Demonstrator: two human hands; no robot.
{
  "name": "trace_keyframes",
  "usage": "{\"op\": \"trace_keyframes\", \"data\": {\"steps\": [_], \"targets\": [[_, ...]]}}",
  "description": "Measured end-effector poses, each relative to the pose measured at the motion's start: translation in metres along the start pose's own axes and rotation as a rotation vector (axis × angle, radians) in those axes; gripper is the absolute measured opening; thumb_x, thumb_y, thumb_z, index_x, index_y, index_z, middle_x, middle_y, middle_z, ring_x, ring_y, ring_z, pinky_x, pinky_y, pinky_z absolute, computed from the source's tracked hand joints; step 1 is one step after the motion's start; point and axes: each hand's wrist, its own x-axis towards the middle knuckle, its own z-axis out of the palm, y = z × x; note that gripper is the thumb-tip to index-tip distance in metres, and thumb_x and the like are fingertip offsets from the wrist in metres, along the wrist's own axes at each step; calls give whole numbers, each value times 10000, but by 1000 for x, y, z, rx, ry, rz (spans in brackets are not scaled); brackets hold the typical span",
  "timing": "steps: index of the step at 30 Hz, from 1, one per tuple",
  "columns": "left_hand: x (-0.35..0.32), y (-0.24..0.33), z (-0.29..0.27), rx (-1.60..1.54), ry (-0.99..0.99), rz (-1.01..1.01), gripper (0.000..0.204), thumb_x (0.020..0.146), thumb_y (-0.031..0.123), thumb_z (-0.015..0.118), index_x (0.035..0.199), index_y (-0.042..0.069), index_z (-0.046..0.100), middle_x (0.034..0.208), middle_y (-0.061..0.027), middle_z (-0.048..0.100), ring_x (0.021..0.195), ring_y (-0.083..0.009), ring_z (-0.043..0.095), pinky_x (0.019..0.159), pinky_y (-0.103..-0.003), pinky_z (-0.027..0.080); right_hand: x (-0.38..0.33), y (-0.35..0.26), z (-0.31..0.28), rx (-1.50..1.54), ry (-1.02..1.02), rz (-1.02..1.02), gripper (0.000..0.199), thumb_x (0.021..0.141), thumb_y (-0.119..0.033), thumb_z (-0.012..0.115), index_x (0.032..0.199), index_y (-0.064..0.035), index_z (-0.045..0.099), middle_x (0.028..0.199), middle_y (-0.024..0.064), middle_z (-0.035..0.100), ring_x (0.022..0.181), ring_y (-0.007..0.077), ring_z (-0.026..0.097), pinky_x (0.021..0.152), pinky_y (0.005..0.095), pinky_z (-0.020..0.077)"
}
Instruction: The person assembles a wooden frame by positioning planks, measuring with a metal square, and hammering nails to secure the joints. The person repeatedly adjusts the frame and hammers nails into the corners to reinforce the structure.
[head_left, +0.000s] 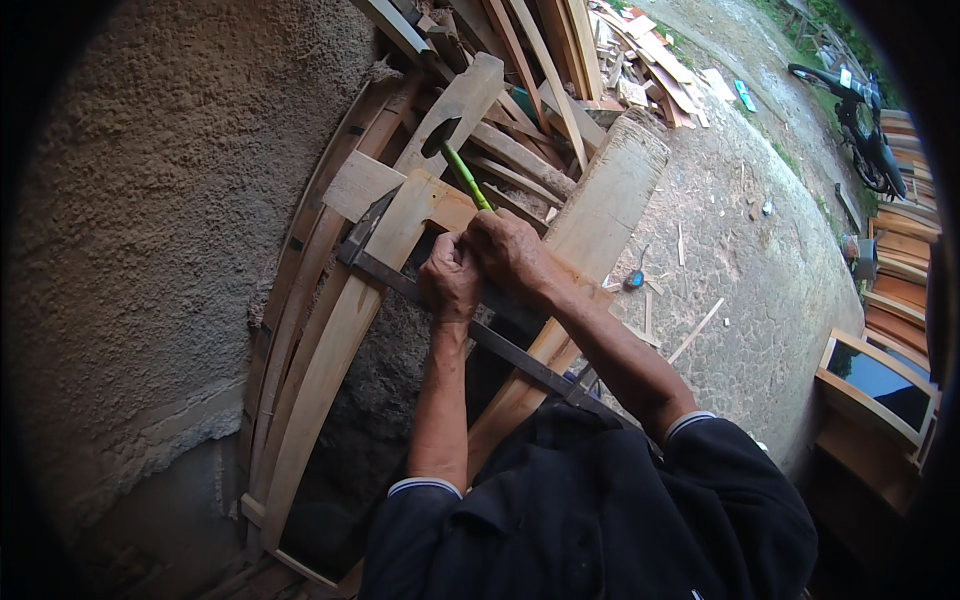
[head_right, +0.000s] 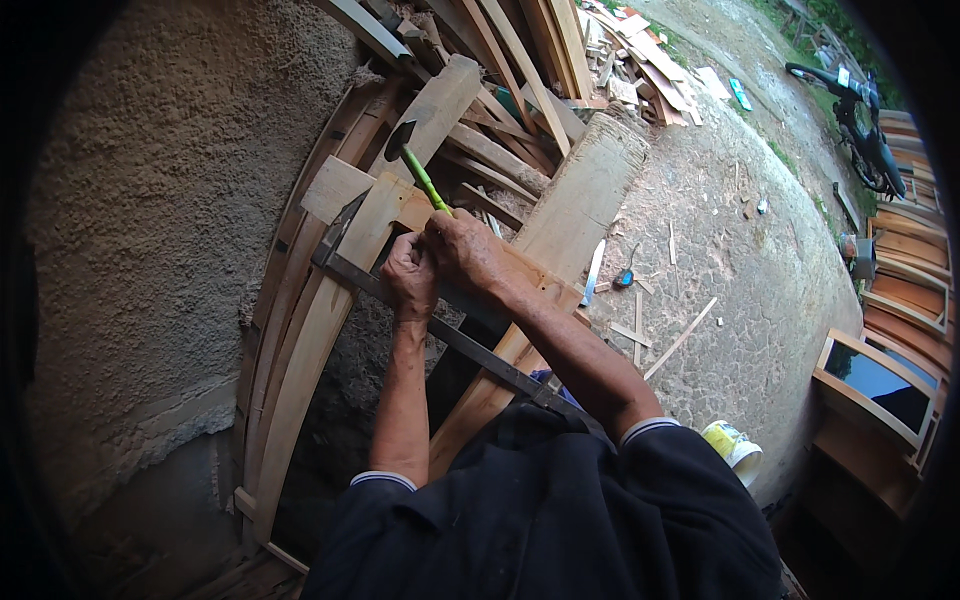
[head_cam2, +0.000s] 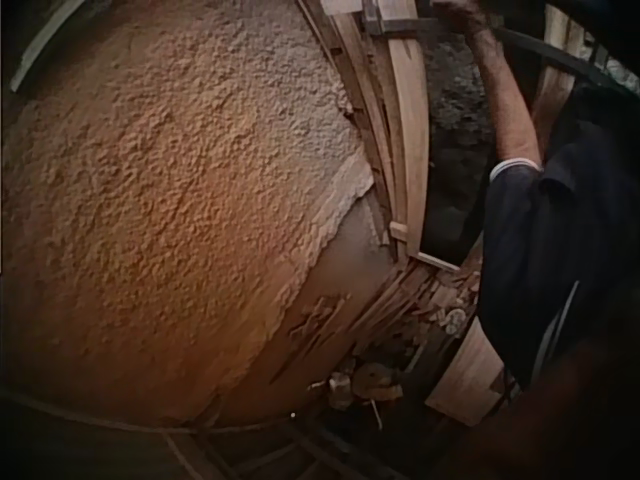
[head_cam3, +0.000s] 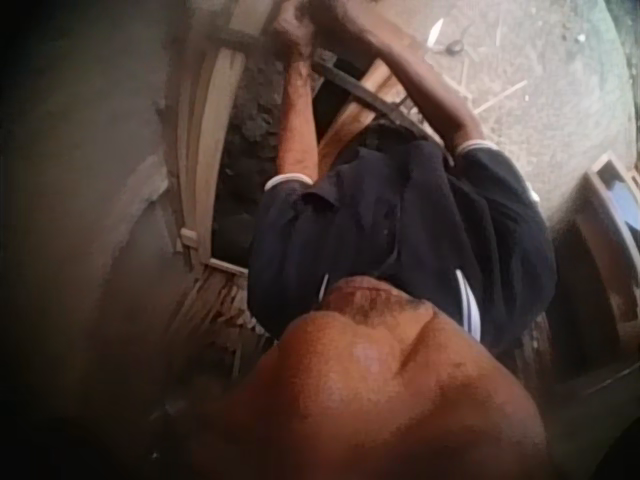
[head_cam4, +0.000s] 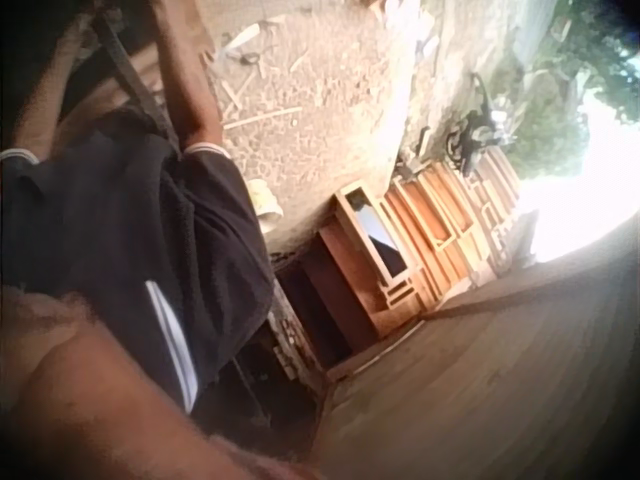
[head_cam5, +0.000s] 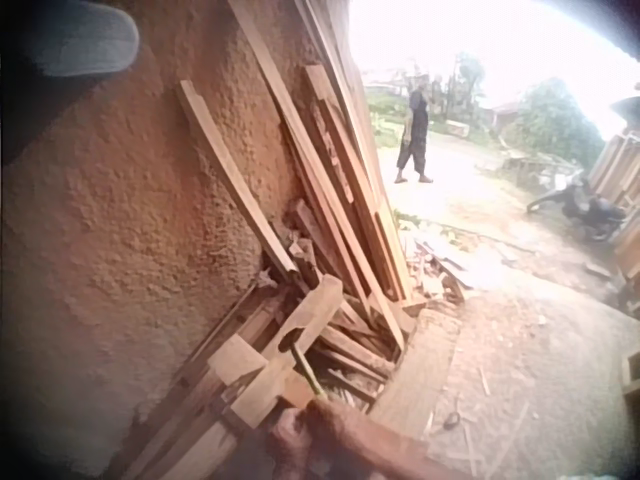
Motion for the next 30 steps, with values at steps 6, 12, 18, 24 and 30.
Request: {"op": "trace_keyframes", "data": {"steps": [6,12,18,24,30], "targets": [[57,-26,-2,72,118,15,210,967,288,641,1028,116,745,886,-142,747,823,-360,727,701,-441,550,-11,9,-3,206,85,125,255,980,-120,650,1229,-65,662,784,124,674,707,185,642,679,345,511],[70,-33,9,247,102,-45,243,980,372,600,1073,213,758,923,-125,759,855,-364,730,713,-459,557,-37,24,-11,295,66,256,264,988,-99,619,1250,-80,648,797,72,621,727,139,580,690,318,494],[75,-33,12,328,56,-45,246,983,386,583,1087,241,753,918,-123,756,850,-377,724,700,-482,548,-36,28,-10,313,86,182,256,988,-87,609,1241,-74,649,856,86,622,772,126,570,709,306,488],[76,-26,7,333,-16,-114,303,976,405,578,1112,207,763,971,-105,763,904,-350,730,754,-453,554,-37,25,-13,262,164,3,474,982,-58,555,1448,-113,492,897,209,668,796,314,667,735,423,521],[76,-24,5,311,-9,-119,340,973,426,543,1104,201,761,986,-115,755,909,-379,717,751,-460,548,-34,4,-28,-108,-48,33,662,995,-44,464,1611,-150,245,1021,272,651,890,442,667,755,522,521]]}}
